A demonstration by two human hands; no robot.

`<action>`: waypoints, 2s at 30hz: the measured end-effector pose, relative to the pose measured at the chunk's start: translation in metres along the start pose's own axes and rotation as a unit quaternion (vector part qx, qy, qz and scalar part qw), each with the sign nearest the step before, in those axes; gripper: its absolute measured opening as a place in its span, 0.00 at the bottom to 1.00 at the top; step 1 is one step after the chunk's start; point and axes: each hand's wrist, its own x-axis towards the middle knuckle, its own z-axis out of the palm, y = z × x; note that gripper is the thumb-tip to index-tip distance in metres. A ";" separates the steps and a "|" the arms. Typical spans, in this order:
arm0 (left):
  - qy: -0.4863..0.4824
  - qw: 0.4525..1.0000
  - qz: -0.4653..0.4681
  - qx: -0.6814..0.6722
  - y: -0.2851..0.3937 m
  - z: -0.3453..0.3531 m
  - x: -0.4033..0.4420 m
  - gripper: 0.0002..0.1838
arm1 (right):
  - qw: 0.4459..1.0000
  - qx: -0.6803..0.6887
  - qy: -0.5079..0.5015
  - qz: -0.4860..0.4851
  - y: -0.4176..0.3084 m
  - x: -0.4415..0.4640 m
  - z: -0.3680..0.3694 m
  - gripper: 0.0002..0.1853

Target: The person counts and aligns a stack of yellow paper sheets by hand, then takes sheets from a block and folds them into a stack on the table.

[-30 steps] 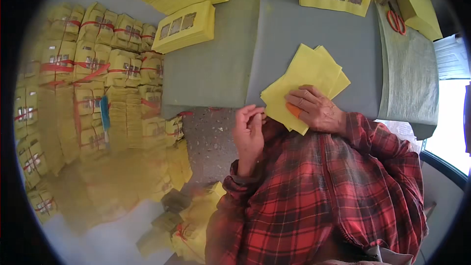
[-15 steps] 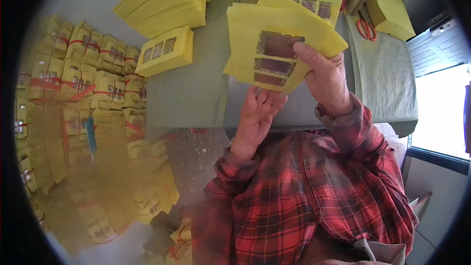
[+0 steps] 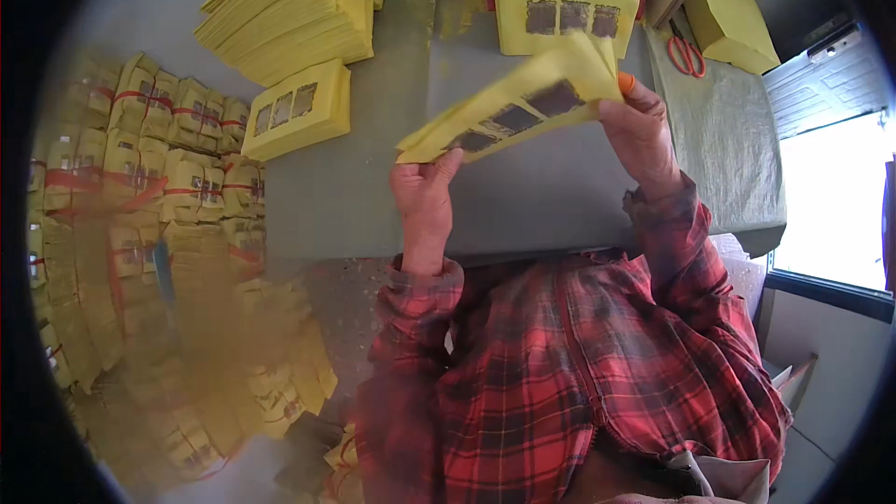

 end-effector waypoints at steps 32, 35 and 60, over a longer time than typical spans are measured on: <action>-0.026 0.953 -0.034 0.301 -0.021 -0.003 -0.022 0.12 | 0.964 -0.256 0.056 0.048 0.040 -0.032 -0.044 0.26; -0.018 0.954 -0.008 0.299 -0.023 -0.004 -0.022 0.12 | 0.941 -0.323 0.090 0.048 0.043 -0.031 -0.046 0.21; 0.196 0.879 0.057 0.431 0.154 -0.186 0.109 0.25 | 0.852 -0.506 -0.101 -0.082 0.116 0.088 0.189 0.09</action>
